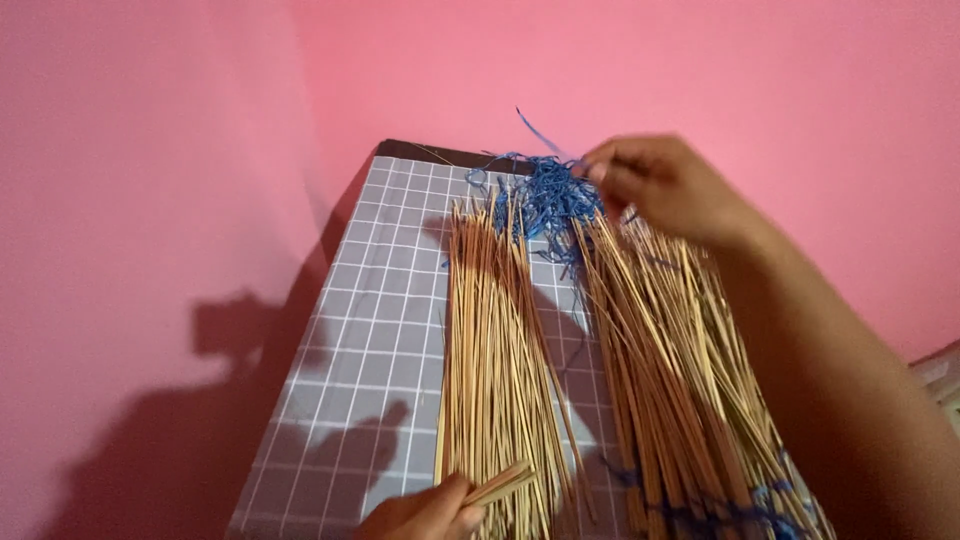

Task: The person picks up thin sticks one at a time and gathers them into a bundle, then ties the bundle together with a blue string.

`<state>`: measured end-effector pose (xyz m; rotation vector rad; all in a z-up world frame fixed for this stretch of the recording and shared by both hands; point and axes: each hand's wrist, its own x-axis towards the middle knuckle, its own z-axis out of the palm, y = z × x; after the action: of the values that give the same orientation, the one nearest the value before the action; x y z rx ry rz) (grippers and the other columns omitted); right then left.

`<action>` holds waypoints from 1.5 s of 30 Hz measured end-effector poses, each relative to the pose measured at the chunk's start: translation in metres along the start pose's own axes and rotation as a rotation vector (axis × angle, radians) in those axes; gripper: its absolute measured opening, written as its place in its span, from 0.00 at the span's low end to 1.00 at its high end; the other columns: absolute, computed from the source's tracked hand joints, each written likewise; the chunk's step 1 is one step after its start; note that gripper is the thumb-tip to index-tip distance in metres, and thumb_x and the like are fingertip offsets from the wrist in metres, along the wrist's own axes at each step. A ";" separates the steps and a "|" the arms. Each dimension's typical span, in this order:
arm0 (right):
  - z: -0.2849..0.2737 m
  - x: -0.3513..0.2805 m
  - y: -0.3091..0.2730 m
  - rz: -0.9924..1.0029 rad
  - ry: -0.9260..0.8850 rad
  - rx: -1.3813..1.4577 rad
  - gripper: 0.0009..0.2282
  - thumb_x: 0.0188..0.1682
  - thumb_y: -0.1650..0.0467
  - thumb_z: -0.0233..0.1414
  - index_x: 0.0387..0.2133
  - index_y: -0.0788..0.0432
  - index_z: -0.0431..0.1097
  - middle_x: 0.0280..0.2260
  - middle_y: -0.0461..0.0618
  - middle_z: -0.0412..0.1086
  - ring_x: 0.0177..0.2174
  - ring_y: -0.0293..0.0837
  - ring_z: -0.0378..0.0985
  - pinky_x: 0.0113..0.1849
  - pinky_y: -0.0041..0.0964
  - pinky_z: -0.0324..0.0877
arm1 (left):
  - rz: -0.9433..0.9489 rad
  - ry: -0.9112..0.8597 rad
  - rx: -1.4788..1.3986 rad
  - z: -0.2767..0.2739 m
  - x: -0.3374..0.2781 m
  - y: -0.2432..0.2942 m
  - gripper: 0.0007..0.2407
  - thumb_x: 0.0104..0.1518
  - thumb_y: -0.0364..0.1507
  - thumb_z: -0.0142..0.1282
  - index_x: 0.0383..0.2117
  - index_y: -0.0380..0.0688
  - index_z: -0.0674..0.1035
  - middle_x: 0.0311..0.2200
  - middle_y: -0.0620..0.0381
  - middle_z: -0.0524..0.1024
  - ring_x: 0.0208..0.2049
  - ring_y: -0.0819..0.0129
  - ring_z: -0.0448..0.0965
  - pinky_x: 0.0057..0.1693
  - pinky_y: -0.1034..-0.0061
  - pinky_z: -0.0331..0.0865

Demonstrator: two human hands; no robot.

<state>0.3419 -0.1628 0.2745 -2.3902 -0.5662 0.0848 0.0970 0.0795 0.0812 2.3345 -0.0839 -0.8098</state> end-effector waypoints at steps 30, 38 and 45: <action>0.153 -0.403 0.057 -0.414 0.083 -0.229 0.08 0.49 0.72 0.56 0.41 0.57 0.74 0.21 0.46 0.72 0.14 0.43 0.73 0.17 0.38 0.68 | 0.265 0.127 0.171 0.087 -0.095 0.111 0.26 0.67 0.34 0.36 0.74 0.53 0.50 0.47 0.37 0.77 0.41 0.28 0.77 0.43 0.40 0.67; 0.065 -0.356 0.006 -0.761 -0.186 -0.635 0.01 0.48 0.70 0.55 0.30 0.49 0.70 0.24 0.41 0.67 0.20 0.50 0.72 0.21 0.49 0.65 | 0.548 -0.170 0.417 0.138 -0.096 0.124 0.21 0.64 0.25 0.35 0.64 0.31 0.59 0.41 0.36 0.78 0.36 0.34 0.81 0.38 0.44 0.73; 0.183 -0.301 0.094 -0.407 -0.176 0.551 0.06 0.48 0.68 0.61 0.34 0.57 0.77 0.34 0.49 0.78 0.32 0.40 0.82 0.37 0.30 0.80 | 0.369 0.401 0.481 0.156 -0.099 0.088 0.11 0.71 0.36 0.35 0.38 0.45 0.71 0.30 0.49 0.77 0.24 0.48 0.81 0.26 0.50 0.73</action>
<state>0.0673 -0.2432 0.0485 -1.7119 -0.9622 0.2397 -0.0596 -0.0518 0.0945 2.7604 -0.5694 -0.1359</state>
